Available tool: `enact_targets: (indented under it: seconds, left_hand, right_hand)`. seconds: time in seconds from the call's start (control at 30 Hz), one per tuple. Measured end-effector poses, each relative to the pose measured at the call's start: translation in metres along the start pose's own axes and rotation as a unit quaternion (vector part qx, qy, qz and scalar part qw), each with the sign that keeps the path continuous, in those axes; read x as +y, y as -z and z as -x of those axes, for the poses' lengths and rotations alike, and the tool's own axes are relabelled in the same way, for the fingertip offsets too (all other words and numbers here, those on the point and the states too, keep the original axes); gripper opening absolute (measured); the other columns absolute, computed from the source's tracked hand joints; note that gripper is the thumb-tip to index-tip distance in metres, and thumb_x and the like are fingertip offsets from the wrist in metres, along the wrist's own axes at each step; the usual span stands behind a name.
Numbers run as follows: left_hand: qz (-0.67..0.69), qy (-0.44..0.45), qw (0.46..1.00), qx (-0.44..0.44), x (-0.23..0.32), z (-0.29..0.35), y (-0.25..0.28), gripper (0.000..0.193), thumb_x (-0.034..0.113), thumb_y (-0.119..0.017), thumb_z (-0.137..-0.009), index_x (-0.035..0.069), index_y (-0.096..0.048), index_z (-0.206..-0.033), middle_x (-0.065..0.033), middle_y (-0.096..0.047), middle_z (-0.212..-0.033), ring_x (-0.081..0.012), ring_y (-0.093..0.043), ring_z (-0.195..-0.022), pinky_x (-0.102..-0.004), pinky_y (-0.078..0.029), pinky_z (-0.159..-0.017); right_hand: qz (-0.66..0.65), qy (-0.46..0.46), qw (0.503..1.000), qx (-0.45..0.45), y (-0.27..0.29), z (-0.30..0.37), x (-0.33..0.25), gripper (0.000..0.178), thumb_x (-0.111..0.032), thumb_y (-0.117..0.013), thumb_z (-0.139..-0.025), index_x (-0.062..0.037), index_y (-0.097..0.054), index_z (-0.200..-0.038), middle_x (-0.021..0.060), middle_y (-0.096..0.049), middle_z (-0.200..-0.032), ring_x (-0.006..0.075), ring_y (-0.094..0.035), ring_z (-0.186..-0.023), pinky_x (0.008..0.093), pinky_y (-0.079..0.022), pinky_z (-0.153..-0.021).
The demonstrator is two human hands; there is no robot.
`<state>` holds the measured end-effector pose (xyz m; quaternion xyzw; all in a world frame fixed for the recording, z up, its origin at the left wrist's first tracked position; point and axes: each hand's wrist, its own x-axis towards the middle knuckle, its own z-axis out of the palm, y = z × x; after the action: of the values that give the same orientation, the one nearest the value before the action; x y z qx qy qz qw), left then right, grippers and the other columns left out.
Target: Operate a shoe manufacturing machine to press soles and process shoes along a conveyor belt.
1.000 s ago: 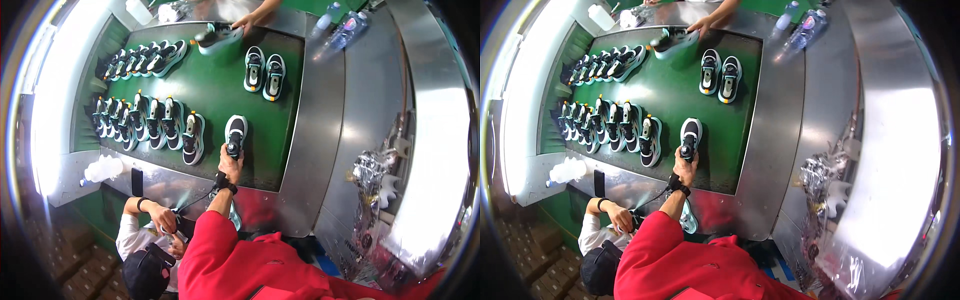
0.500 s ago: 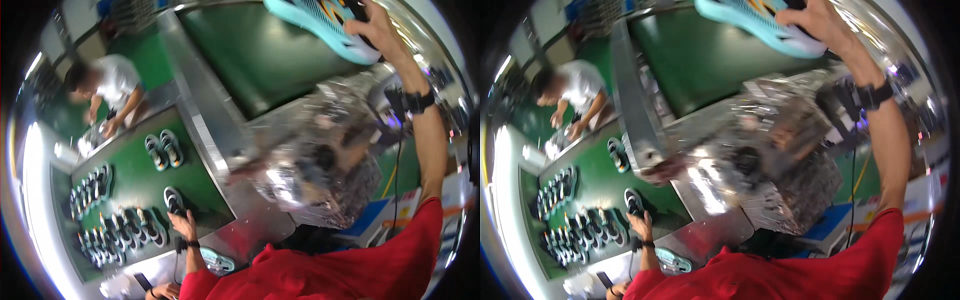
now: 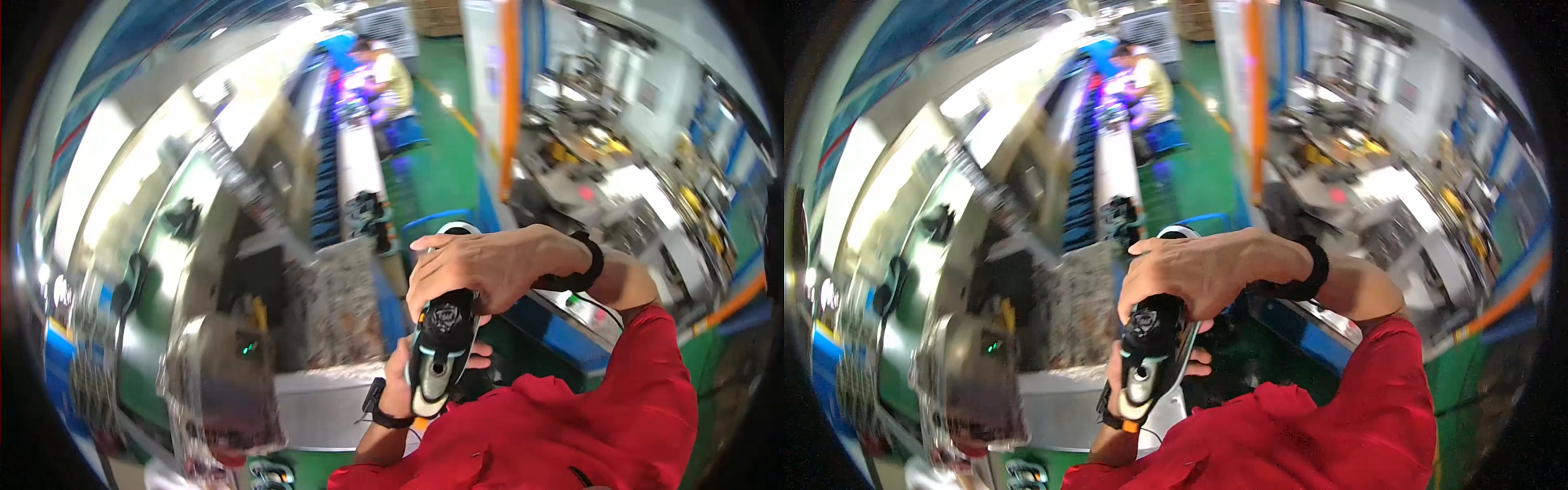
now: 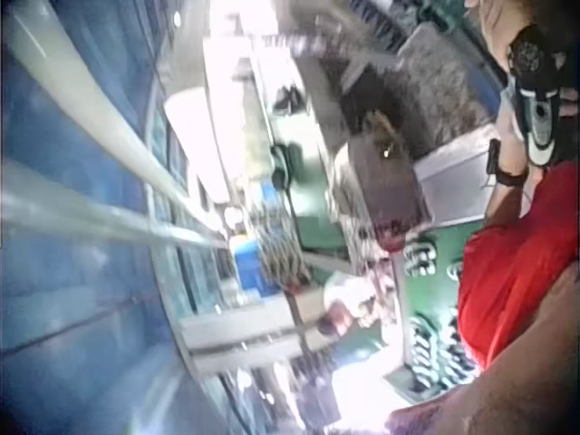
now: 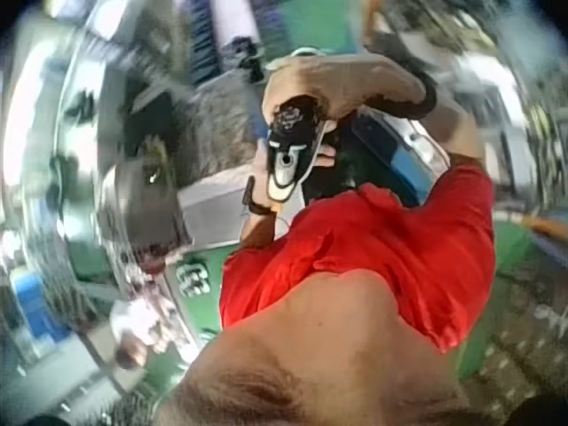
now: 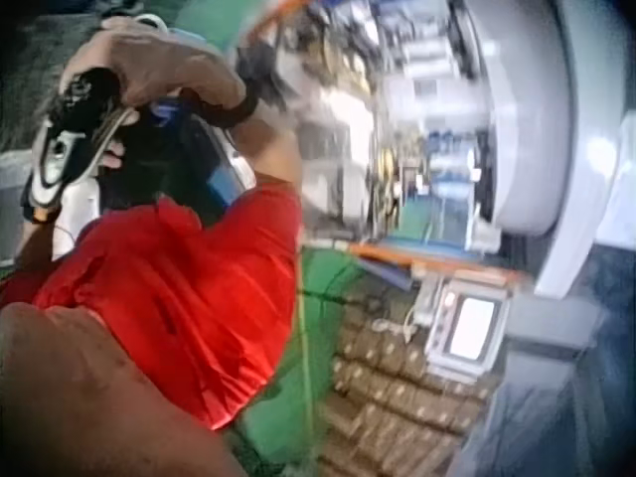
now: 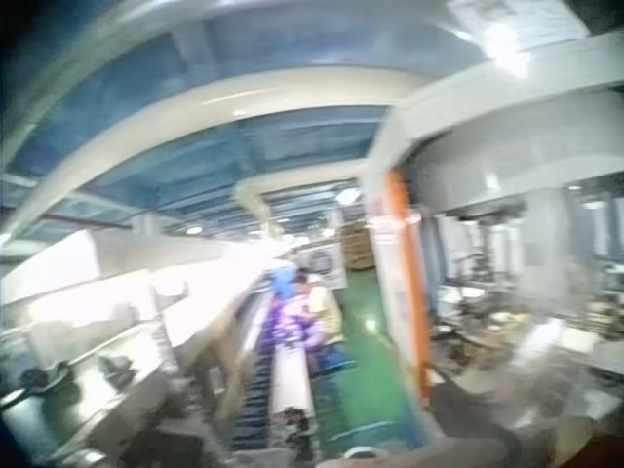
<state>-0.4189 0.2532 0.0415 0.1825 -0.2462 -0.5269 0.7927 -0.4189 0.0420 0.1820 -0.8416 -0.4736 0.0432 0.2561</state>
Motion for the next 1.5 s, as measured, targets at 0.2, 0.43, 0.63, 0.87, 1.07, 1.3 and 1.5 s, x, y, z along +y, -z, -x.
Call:
enact_targets:
  seconds: [0.2,0.43,0.63,0.87,1.07,1.3,1.5]
  left_hand:
    - [-0.013,0.042,0.998,0.041,-0.121,-0.100,0.012,0.061,0.042,-0.041,-0.099,0.001,-0.034,-0.143,-0.0173,-0.050,-0.134,-0.0288,-0.059,-0.111,-0.0430,-0.048,-0.096]
    - [-0.314,0.044,0.947,0.057,-0.271,-0.240,-0.033,0.073,0.018,-0.062,-0.090,-0.003,-0.024,-0.149,-0.0166,-0.048,-0.137,-0.0217,-0.050,-0.122,-0.0325,-0.039,-0.103]
    - [-0.417,0.161,0.891,-0.085,-0.385,-0.329,-0.067,0.077,0.029,-0.061,-0.094,-0.004,-0.019,-0.149,-0.0216,-0.038,-0.146,-0.0262,-0.044,-0.130,-0.0344,-0.034,-0.108]
    - [-0.549,0.110,0.828,-0.037,-0.533,-0.498,-0.029,0.059,0.034,-0.071,-0.085,-0.008,-0.052,-0.123,-0.0174,-0.065,-0.111,-0.0185,-0.061,-0.099,-0.0316,-0.048,-0.084]
    - [-0.705,0.151,0.685,0.102,-0.595,-0.603,0.017,0.089,0.030,-0.072,-0.075,-0.013,-0.027,-0.138,-0.0355,-0.049,-0.129,-0.0419,-0.053,-0.119,-0.0446,-0.044,-0.099]
    - [-0.666,0.173,0.714,0.127,-0.546,-0.628,0.046,0.054,0.012,-0.065,-0.072,-0.010,-0.046,-0.118,-0.0305,-0.059,-0.112,-0.0403,-0.060,-0.106,-0.0443,-0.048,-0.092]
    - [-0.196,0.349,0.913,0.079,-0.410,-0.519,0.004,0.025,0.009,-0.070,-0.083,0.001,-0.065,-0.106,-0.0066,-0.069,-0.098,-0.0179,-0.067,-0.083,-0.0374,-0.055,-0.068]
  right_hand:
    - [-0.061,-0.271,0.814,0.511,-0.092,0.206,-0.009,0.056,-0.025,-0.072,-0.080,-0.0054,-0.052,-0.129,0.0117,-0.058,-0.129,0.0261,-0.056,-0.119,0.0427,-0.046,-0.095]
    - [-0.278,-0.380,0.493,0.731,-0.165,0.358,-0.061,0.067,-0.018,-0.078,-0.075,-0.0010,-0.049,-0.133,0.0079,-0.061,-0.116,0.0130,-0.059,-0.097,0.0282,-0.049,-0.089]
    - [-0.069,-0.450,0.325,0.829,-0.227,0.501,-0.068,0.055,-0.001,-0.073,-0.066,-0.0011,-0.060,-0.120,0.0044,-0.064,-0.103,0.0108,-0.059,-0.091,0.0254,-0.047,-0.085]
    - [0.038,-0.524,0.207,0.825,-0.221,0.599,-0.130,0.054,-0.004,-0.069,-0.067,0.0007,-0.059,-0.120,0.0053,-0.063,-0.104,0.0136,-0.060,-0.091,0.0268,-0.048,-0.084]
    - [0.112,-0.577,0.134,0.798,-0.213,0.608,-0.154,0.051,-0.005,-0.065,-0.070,0.0006,-0.058,-0.121,0.0068,-0.062,-0.104,0.0133,-0.060,-0.091,0.0267,-0.048,-0.083]
    - [0.160,-0.633,0.177,0.737,-0.175,0.642,-0.135,0.049,-0.004,-0.065,-0.075,0.0018,-0.057,-0.123,0.0024,-0.061,-0.095,0.0097,-0.057,-0.078,0.0232,-0.047,-0.070]
    - [0.111,-0.767,0.238,0.585,-0.080,0.726,-0.014,0.054,-0.025,-0.078,-0.062,0.0052,-0.063,-0.104,0.0147,-0.066,-0.086,0.0222,-0.063,-0.079,0.0322,-0.051,-0.066]
